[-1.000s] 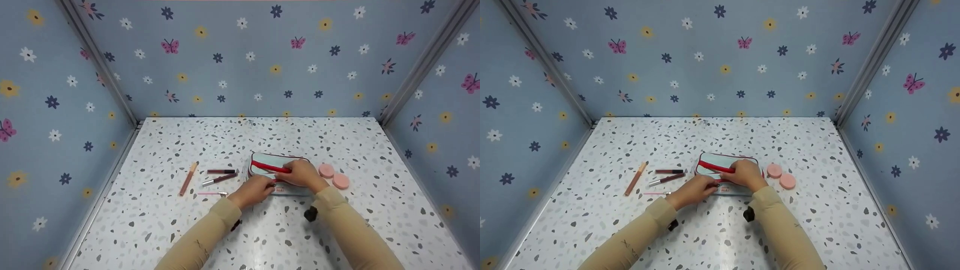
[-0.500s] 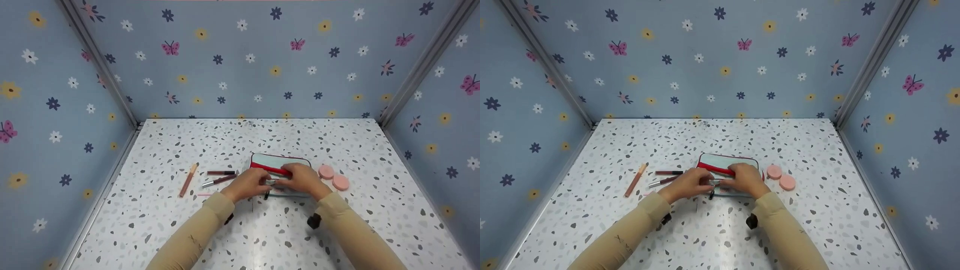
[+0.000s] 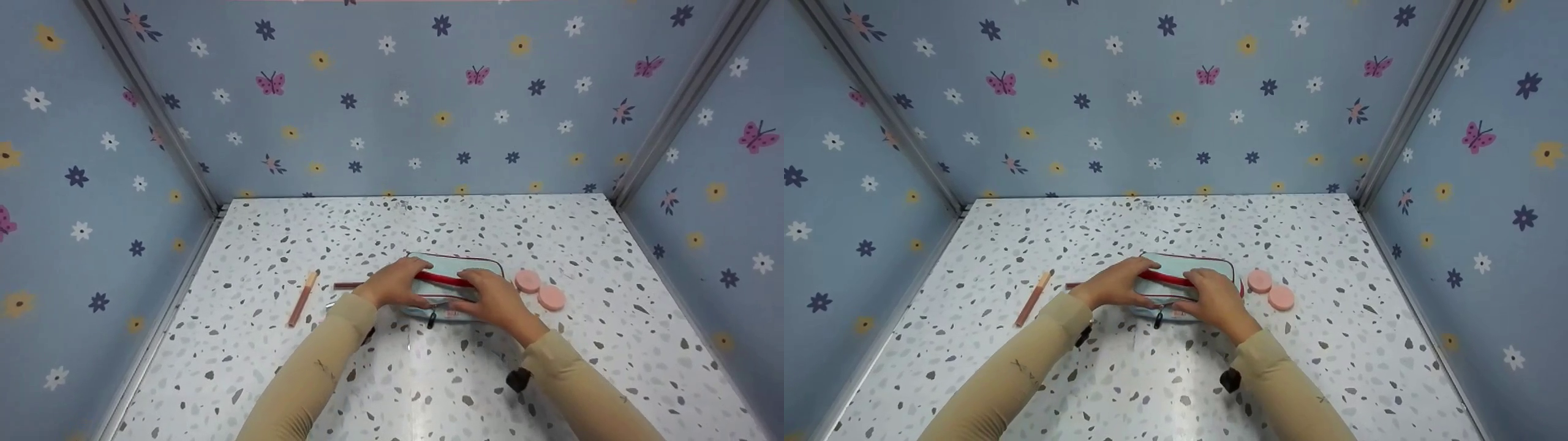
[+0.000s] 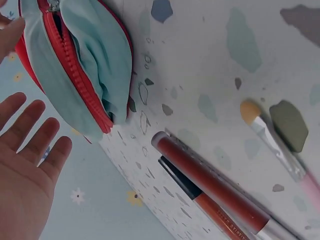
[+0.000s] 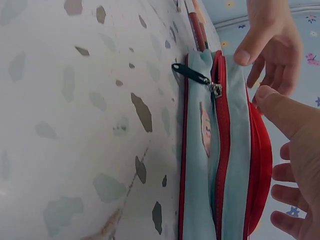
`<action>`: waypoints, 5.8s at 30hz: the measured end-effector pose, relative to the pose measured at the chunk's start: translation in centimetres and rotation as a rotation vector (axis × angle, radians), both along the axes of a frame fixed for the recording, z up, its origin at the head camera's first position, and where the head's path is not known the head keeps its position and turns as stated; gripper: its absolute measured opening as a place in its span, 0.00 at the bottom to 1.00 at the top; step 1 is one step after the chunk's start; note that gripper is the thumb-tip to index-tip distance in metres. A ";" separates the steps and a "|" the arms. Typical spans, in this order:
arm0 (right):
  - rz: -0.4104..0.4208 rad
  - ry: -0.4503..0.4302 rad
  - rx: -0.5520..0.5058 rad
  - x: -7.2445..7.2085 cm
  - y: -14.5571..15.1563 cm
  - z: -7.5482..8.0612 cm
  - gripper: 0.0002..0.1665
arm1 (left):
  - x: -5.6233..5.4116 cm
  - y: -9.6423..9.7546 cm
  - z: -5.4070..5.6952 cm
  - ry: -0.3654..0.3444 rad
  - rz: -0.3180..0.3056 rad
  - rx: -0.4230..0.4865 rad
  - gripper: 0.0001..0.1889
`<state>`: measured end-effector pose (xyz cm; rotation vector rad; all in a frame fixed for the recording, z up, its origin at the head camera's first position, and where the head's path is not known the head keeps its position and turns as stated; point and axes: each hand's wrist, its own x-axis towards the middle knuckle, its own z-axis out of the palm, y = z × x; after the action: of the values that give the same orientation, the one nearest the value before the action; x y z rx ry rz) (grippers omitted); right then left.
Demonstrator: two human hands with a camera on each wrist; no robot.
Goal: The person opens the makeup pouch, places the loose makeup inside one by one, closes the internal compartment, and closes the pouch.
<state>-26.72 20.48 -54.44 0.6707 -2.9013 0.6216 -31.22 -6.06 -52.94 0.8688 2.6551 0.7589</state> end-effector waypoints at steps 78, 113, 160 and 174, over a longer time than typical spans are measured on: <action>-0.240 -0.120 -0.346 2.9 -7.3 -4.2 0.02 | -2.7 -0.6 -2.0 -0.203 0.151 0.124 0.29; -0.246 -0.092 -0.308 3.5 -5.7 -3.4 0.06 | -2.6 -0.3 -2.0 -0.178 0.130 0.083 0.27; -0.265 -0.121 -0.334 3.8 -2.7 -3.3 0.10 | -2.4 -0.4 -2.2 -0.140 0.093 0.089 0.24; -0.283 -0.179 -0.332 3.9 -2.5 -2.9 0.08 | -2.4 -0.4 -2.4 -0.155 0.121 0.068 0.26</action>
<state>-22.85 18.01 -57.38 0.1682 -2.8624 1.1349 -33.63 -6.41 -55.33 0.6415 2.5749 0.9111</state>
